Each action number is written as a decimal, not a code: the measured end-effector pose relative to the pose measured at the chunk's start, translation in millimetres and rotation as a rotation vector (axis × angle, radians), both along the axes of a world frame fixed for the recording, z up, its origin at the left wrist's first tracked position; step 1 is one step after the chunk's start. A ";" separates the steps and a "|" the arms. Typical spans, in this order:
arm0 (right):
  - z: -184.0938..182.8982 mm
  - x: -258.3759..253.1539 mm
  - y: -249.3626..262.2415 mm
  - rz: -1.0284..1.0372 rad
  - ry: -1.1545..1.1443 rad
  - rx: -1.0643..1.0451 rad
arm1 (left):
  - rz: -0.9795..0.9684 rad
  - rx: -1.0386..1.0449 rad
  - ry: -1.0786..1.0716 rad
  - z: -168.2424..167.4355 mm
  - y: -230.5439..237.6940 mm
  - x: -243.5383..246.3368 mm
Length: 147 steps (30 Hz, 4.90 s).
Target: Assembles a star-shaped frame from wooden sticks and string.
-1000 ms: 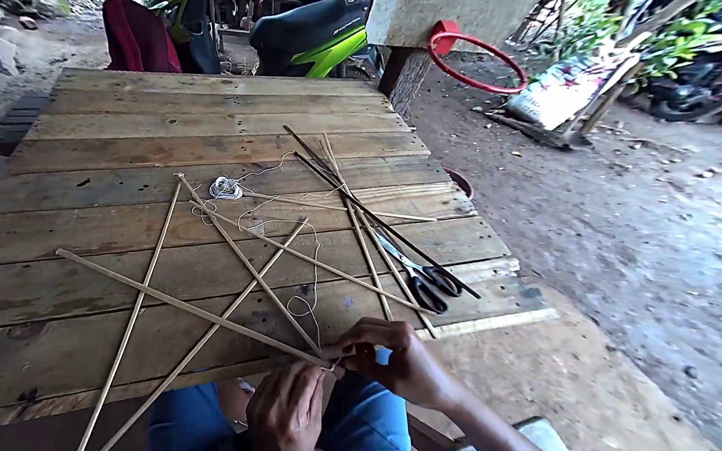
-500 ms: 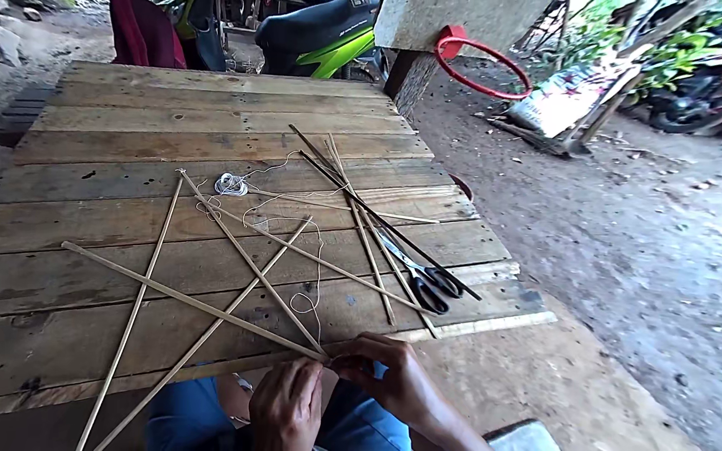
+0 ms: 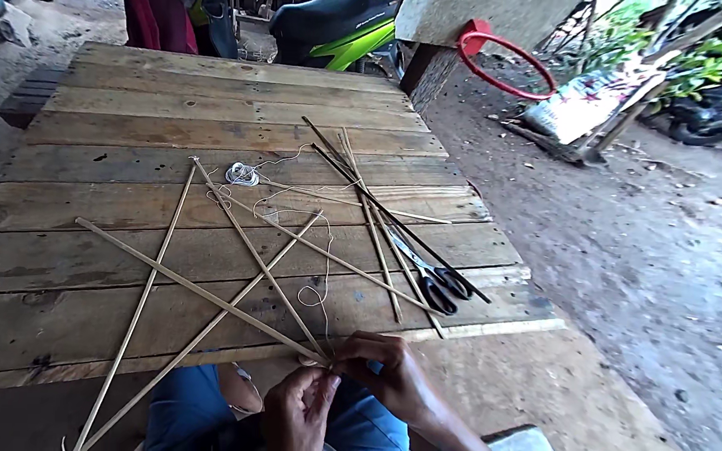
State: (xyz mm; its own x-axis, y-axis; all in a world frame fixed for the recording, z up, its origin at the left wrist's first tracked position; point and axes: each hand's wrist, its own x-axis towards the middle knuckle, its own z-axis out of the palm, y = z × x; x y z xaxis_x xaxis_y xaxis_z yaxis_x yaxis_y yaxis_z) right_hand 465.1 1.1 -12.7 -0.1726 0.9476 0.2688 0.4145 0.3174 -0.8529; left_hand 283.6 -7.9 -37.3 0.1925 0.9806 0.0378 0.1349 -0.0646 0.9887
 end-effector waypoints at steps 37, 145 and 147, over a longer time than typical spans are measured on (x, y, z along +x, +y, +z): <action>-3.6 -12.0 -10.5 -0.203 -0.174 0.159 | 0.147 0.440 0.358 -4.5 5.7 -11.4; -15.1 -25.3 -11.9 -0.107 -0.243 0.350 | 0.000 0.162 -0.093 2.2 14.1 -15.9; -14.9 -26.3 -11.2 -0.109 -0.251 0.353 | 0.000 0.159 -0.112 1.0 13.9 -16.1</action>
State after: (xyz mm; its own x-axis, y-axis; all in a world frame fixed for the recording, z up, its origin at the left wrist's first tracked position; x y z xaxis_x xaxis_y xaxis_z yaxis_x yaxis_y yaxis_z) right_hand 438.8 -10.1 -27.6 -0.1778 0.8213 0.5420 0.6422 0.5142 -0.5685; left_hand 267.5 6.1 -36.3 0.1779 0.9605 0.2138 0.0250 -0.2216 0.9748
